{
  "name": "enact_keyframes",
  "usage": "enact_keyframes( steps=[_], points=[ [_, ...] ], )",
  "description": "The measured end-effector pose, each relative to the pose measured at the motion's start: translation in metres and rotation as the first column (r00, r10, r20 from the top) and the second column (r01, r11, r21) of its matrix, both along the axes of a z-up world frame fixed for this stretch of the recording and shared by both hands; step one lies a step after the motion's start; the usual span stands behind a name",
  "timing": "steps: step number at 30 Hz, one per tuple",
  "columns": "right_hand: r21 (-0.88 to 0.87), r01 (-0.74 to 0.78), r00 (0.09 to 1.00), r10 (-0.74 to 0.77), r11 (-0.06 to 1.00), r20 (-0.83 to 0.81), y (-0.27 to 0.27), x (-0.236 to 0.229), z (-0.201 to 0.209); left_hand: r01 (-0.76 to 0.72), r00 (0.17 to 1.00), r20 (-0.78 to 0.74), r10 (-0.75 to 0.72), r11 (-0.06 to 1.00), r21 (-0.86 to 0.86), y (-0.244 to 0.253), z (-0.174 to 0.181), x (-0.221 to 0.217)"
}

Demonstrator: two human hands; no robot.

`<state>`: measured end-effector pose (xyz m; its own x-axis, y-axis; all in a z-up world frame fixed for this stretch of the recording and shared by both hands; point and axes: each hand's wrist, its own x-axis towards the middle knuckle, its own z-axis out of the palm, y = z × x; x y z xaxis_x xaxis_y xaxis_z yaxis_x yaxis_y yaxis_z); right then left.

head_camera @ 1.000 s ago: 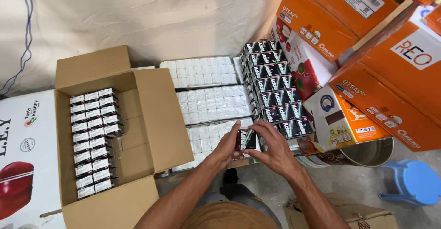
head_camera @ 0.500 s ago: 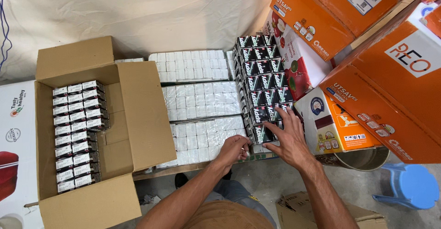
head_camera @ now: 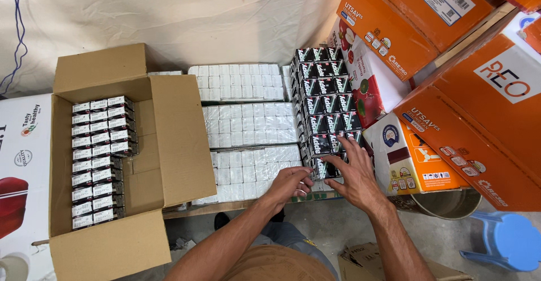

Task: The person repeatedly picks small black and white boxes from a larger cardboard box and stacks them in neat rows on a nearby surface. The hands handle the boxes one at a time, placing them carefully to form a growing pile.

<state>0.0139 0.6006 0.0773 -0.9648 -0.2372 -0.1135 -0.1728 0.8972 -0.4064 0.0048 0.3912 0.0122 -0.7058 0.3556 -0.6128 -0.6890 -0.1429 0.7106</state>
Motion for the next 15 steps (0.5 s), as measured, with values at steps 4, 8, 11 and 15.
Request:
enact_keyframes(
  steps=[4, 8, 11, 15],
  points=[
    [-0.028, 0.005, 0.999, -0.004, 1.0, 0.044, -0.015, 0.0, 0.012, 0.019, 1.0, 0.002, -0.019, 1.0, 0.012, -0.006, 0.008, -0.001],
    [-0.061, -0.041, 0.999, 0.04, 0.997, -0.01, -0.039, -0.002, 0.018, 0.006, 0.999, -0.044, -0.006, 1.0, 0.0, -0.019, -0.003, -0.007],
    [-0.084, -0.08, 0.994, 0.072, 0.993, -0.087, -0.061, -0.007, 0.006, -0.027, 0.995, -0.095, 0.027, 1.0, -0.006, -0.036, 0.001, -0.01],
    [-0.124, -0.152, 0.958, 0.115, 0.981, -0.263, -0.099, -0.02, -0.017, -0.15, 0.986, -0.07, 0.152, 0.988, 0.035, -0.07, 0.028, -0.014]
  ],
)
